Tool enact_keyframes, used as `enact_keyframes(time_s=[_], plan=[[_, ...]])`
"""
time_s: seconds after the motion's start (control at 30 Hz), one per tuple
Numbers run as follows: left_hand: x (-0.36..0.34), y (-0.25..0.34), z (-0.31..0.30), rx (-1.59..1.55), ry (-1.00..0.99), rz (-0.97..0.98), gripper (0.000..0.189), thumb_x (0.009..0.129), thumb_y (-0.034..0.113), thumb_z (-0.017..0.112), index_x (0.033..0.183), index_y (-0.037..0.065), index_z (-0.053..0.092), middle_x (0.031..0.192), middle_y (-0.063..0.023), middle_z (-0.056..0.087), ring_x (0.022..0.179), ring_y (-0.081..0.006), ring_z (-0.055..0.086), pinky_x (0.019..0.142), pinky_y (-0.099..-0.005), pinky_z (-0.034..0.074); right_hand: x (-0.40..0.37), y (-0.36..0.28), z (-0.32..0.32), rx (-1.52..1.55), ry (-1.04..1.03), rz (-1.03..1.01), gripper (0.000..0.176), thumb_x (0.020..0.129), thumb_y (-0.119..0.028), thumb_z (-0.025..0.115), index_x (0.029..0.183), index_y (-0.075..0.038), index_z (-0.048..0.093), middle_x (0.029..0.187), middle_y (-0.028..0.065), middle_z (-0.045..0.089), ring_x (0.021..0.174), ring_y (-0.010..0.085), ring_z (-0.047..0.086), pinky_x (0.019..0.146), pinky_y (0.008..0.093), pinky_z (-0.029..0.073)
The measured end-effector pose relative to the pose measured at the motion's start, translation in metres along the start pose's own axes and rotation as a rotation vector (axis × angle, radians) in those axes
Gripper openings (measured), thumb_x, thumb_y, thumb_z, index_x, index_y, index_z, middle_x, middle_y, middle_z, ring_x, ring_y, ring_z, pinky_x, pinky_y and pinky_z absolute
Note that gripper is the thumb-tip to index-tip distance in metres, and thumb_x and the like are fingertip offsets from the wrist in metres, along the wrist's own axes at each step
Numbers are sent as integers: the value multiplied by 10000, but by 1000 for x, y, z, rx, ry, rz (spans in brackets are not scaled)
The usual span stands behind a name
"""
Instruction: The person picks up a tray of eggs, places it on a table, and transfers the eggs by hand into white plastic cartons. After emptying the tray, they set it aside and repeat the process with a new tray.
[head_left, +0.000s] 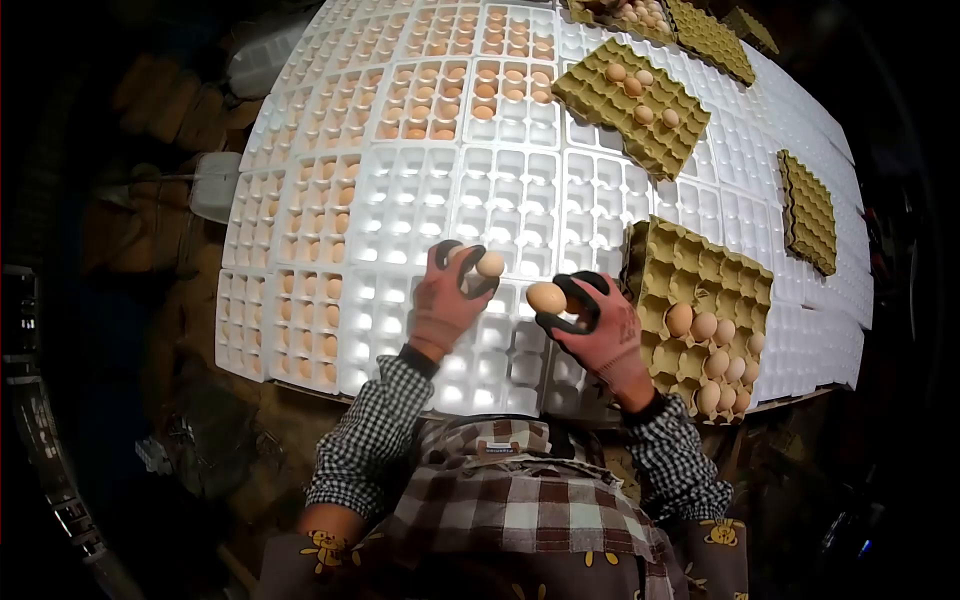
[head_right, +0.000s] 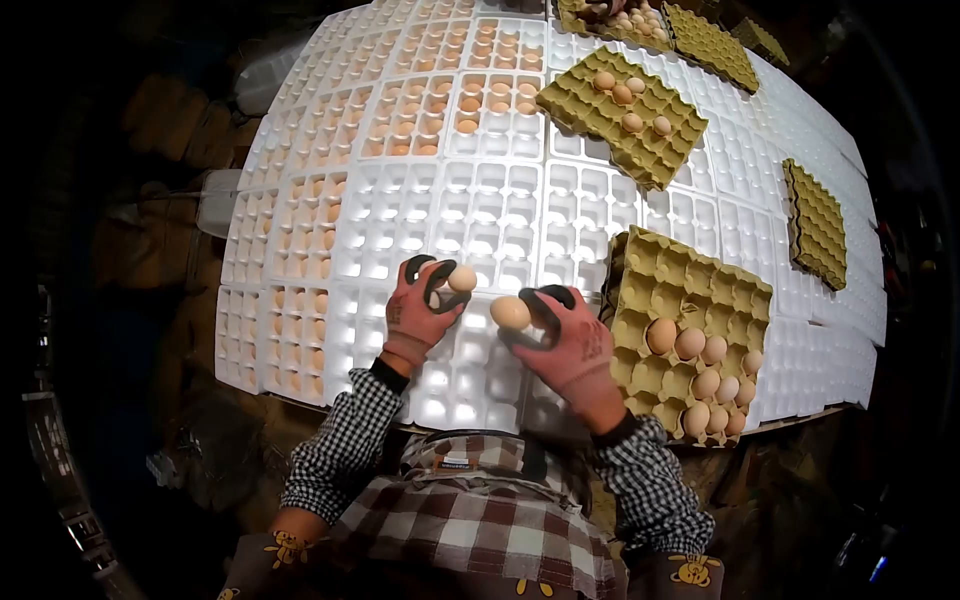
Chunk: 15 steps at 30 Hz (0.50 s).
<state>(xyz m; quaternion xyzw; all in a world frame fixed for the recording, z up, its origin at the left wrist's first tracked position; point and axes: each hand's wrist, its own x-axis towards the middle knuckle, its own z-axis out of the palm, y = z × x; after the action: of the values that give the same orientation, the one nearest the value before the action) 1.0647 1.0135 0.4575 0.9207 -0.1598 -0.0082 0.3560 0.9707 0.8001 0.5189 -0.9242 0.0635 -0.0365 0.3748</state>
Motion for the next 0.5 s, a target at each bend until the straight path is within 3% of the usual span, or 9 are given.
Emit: enact_keyframes(time_s=[0.07, 0.13, 0.17, 0.23, 0.3, 0.37, 0.43, 0.5], plan=[[25, -7, 18, 163, -243, -63, 536, 700, 299, 762, 1206, 222, 605, 1283, -114, 455, 999, -319, 613, 846, -401, 520, 36, 5, 32, -284, -61, 148, 575, 666, -389, 789, 1174, -180, 621, 1190, 87, 551, 944, 273, 643, 790, 389, 523], [28, -19, 30, 141, -212, -73, 547, 719, 324, 746, 1239, 245, 594, 1316, -122, 449, 1032, -310, 608, 864, -402, 518, 67, 4, 44, -559, -238, 321, 559, 683, -380, 773, 1191, -217, 605, 1210, 61, 529, 961, 256, 642, 800, 387, 520], [30, -22, 30, 163, -219, -60, 551, 726, 334, 740, 1250, 253, 589, 1331, -119, 445, 1040, -305, 607, 871, -402, 517, 72, 10, 49, -565, -231, 341, 559, 683, -380, 773, 1191, -217, 605, 1210, 61, 529, 961, 256, 642, 800, 387, 520], [42, -19, 22, 169, -334, -75, 534, 772, 288, 700, 1283, 204, 569, 1321, -120, 476, 1075, -292, 594, 879, -393, 508, 78, 19, 57, -242, -21, 259, 486, 716, -357, 747, 1164, -214, 624, 1184, 41, 554, 972, 260, 639, 818, 381, 516], [63, -25, 24, -280, -46, 77, 493, 813, 230, 656, 1286, 133, 557, 1271, -115, 523, 1083, -285, 592, 878, -361, 496, 94, 26, 73, 147, 113, 177, 377, 760, -334, 706, 1105, -189, 660, 1122, 40, 627, 998, 263, 629, 843, 370, 512], [77, -42, 41, 141, 20, 211, 520, 809, 191, 640, 1309, 116, 520, 1319, -99, 517, 1283, -286, 435, 1081, -465, 290, 120, 40, 94, -33, -117, 187, 401, 765, -326, 704, 1143, -204, 644, 1135, 29, 632, 1011, 261, 626, 846, 378, 507], [75, -60, 53, 296, -79, 197, 540, 806, 173, 616, 1330, 117, 498, 1380, -96, 479, 1368, -290, 320, 1131, -517, 169, 135, 27, 97, -108, -45, 281, 429, 783, -340, 687, 1186, -211, 620, 1123, 63, 628, 982, 277, 630, 829, 379, 502], [74, -70, 61, 289, -81, 182, 526, 828, 209, 588, 1336, 114, 489, 1395, -103, 456, 1371, -309, 307, 1146, -518, 149, 139, 34, 102, -166, 154, 243, 470, 799, -382, 663, 1222, -191, 590, 1154, 85, 607, 1055, 283, 594, 896, 412, 454]])
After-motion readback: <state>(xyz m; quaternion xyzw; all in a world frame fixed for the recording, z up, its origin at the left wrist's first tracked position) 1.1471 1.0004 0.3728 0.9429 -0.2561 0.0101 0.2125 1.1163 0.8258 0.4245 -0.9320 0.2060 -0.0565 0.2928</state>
